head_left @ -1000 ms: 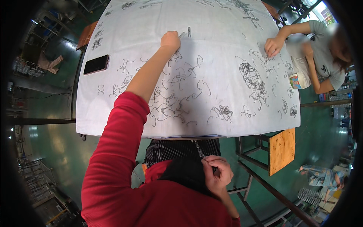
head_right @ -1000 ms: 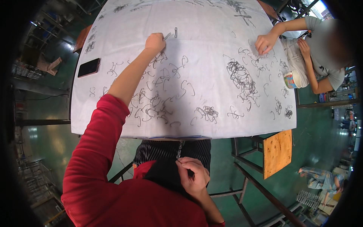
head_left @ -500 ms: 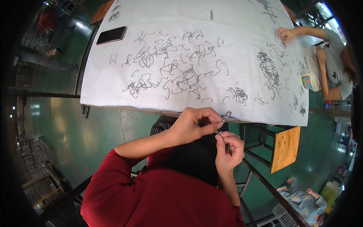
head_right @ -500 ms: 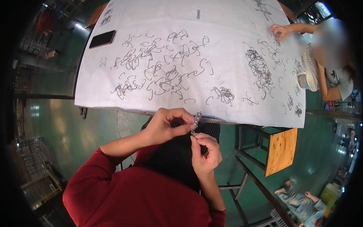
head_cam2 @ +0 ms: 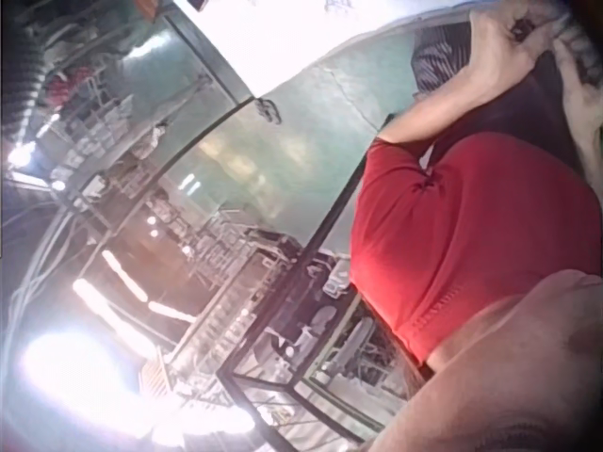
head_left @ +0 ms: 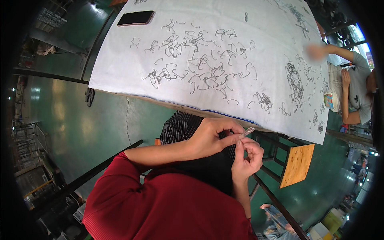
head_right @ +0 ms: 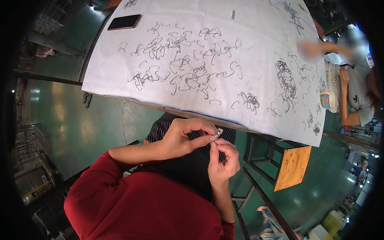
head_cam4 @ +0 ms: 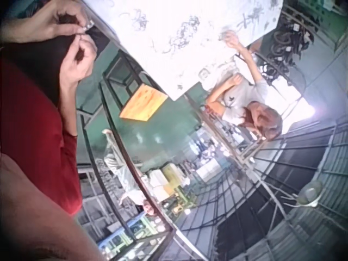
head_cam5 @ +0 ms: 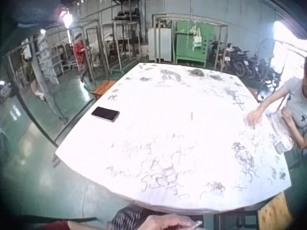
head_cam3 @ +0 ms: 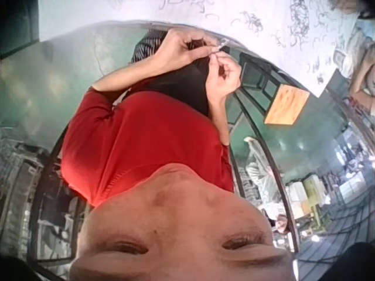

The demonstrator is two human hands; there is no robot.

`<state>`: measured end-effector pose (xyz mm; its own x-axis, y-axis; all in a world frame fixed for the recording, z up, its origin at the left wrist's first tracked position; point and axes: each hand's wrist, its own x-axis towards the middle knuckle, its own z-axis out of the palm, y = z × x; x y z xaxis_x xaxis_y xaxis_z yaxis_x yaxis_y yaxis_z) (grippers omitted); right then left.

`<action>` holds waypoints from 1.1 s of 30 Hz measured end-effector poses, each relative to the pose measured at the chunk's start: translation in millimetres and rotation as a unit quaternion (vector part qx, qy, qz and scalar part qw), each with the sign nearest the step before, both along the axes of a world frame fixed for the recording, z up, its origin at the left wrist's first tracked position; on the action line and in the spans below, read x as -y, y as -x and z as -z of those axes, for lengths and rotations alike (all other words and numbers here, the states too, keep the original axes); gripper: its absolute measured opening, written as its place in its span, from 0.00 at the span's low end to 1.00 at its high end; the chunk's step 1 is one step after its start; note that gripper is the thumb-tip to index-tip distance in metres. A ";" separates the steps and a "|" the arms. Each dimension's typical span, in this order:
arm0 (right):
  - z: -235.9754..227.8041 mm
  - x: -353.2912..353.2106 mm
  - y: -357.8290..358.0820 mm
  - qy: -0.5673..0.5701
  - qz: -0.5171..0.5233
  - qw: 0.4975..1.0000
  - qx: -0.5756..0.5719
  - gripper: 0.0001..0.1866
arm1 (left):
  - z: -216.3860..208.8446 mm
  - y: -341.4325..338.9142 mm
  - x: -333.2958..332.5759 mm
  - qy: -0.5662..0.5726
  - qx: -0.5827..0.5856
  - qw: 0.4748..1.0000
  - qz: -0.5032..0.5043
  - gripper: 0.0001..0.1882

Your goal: The person sits at a table and repeatedly picks up small metal clips, links them together by hand, and places the assembled clips on a large white sheet. The person occasionally gathers and repositions the clips on the sheet while continuing to assemble more.

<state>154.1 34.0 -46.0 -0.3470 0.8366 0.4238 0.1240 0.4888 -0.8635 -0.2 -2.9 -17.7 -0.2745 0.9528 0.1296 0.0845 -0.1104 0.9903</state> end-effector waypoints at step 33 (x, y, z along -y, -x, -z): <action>17.7 -164.4 154.9 -0.088 -0.284 0.863 0.410 0.08 | 49.3 12.5 27.7 -0.107 -0.085 0.990 -0.023 0.10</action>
<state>-0.7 198.4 -63.7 -0.9228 0.3812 -0.0554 0.3550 0.7858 -0.5065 -12.7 -30.6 -67.0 -0.2739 0.8856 0.3750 0.2574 -0.3082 0.9158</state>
